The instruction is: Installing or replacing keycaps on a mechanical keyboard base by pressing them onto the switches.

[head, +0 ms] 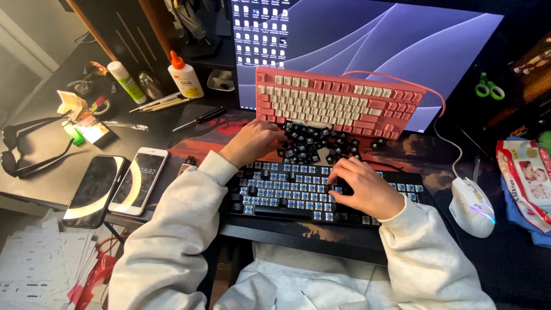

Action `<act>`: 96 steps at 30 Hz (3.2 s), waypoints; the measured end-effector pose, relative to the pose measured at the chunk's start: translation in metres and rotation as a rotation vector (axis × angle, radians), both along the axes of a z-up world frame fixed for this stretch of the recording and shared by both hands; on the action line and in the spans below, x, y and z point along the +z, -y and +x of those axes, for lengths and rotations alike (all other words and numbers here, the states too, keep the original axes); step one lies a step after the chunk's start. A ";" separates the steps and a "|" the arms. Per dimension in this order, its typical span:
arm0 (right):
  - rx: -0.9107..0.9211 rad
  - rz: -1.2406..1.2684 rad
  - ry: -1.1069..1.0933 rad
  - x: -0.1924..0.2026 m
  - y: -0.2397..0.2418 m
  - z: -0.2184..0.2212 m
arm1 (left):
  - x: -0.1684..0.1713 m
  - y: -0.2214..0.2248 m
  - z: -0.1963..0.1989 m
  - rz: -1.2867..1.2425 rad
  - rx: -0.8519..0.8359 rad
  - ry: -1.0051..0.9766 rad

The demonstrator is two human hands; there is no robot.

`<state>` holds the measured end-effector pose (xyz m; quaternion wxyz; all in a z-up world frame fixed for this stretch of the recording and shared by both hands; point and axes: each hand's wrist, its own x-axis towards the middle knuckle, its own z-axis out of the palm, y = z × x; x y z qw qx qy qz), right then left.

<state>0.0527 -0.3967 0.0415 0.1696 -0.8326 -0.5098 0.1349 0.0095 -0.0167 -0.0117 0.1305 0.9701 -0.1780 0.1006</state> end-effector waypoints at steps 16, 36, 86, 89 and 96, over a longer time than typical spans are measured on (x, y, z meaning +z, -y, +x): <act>-0.001 0.015 0.040 -0.006 0.002 0.002 | -0.028 -0.007 0.014 -0.104 -0.016 -0.015; -0.023 0.010 0.019 0.001 -0.001 -0.001 | 0.067 0.021 -0.163 -0.195 0.048 0.055; -0.010 0.037 0.056 -0.011 0.001 -0.001 | 0.041 0.025 -0.158 -0.072 0.013 0.281; -0.003 0.044 0.062 -0.014 0.002 0.001 | 0.038 0.027 -0.155 -0.094 0.045 0.302; 0.039 0.175 0.142 -0.030 0.013 0.007 | 0.039 0.025 -0.158 -0.125 -0.004 0.365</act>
